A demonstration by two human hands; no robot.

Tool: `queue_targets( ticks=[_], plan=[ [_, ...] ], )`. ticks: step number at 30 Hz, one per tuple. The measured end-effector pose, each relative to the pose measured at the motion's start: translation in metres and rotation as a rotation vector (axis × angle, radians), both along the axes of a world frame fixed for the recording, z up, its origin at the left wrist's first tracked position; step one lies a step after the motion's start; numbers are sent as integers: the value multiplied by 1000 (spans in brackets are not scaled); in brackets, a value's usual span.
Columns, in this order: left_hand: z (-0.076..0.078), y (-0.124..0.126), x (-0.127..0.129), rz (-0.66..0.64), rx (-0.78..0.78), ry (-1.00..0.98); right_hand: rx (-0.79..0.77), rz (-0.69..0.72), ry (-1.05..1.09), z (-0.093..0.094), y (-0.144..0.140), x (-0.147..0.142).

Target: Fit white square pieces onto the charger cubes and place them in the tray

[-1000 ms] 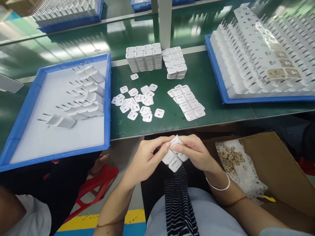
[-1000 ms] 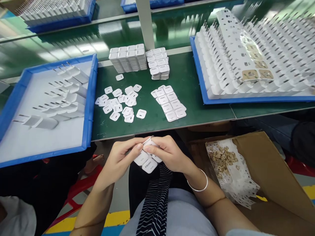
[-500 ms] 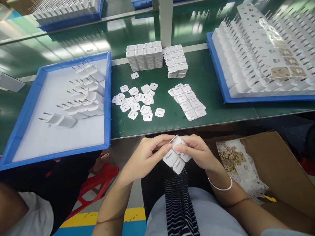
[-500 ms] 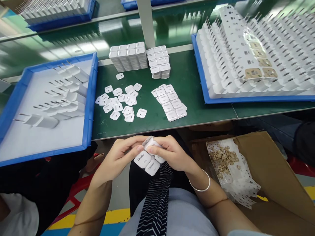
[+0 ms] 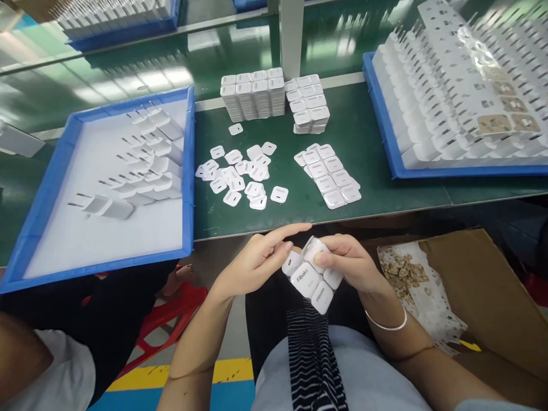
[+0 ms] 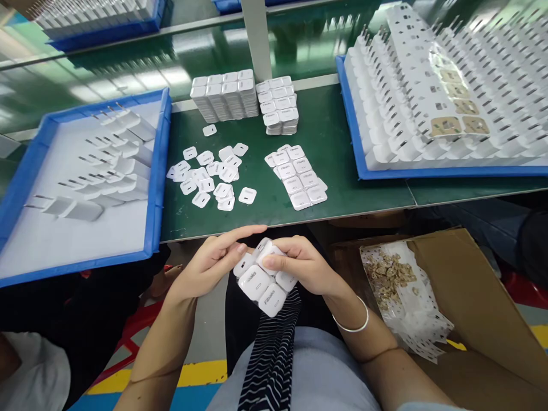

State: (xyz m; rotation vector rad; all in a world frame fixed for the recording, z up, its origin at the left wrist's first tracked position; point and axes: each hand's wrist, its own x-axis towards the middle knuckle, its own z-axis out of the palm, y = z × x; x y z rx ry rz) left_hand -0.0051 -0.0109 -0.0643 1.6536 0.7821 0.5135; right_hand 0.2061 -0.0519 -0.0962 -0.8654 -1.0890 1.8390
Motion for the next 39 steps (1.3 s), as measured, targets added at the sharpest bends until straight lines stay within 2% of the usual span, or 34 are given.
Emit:
queue_targets(
  ticks=[2, 4, 10, 13, 19, 23, 25, 27, 30, 32, 34, 39],
  plan=[
    [-2, -1, 1, 30, -111, -72, 18, -22, -33, 1, 0, 0],
    [-1, -3, 3, 62, -143, -96, 55, -35, -88, 2, 0, 0],
    [8, -11, 13, 227, -20, 76, 142, -38, -141, 3, 1, -6],
    [8, -12, 13, 210, 8, 131, 143, -20, -111, 2, 1, -7],
    [11, -8, 12, 189, 156, 213, 144, -86, -144, 1, 1, -9],
    [10, -4, 10, 139, 96, 173, 148, -74, -124, -1, 2, -9],
    [6, -4, 8, 121, 113, 183, 135, -60, -100, -1, 2, -8],
    [2, -4, 8, 130, 274, 257, 115, -55, -79, -1, 2, -8],
    [-5, -4, 7, 147, 679, 395, 97, -60, -68, -1, 1, -7],
    [-7, -1, 7, 108, 831, 429, 103, -64, -82, -1, 2, -7],
    [-7, 3, 8, 102, 815, 405, 119, -63, -100, -1, 3, -6],
    [-6, 17, 5, 360, 553, 179, 165, -61, -144, 2, 6, -2]
  ],
)
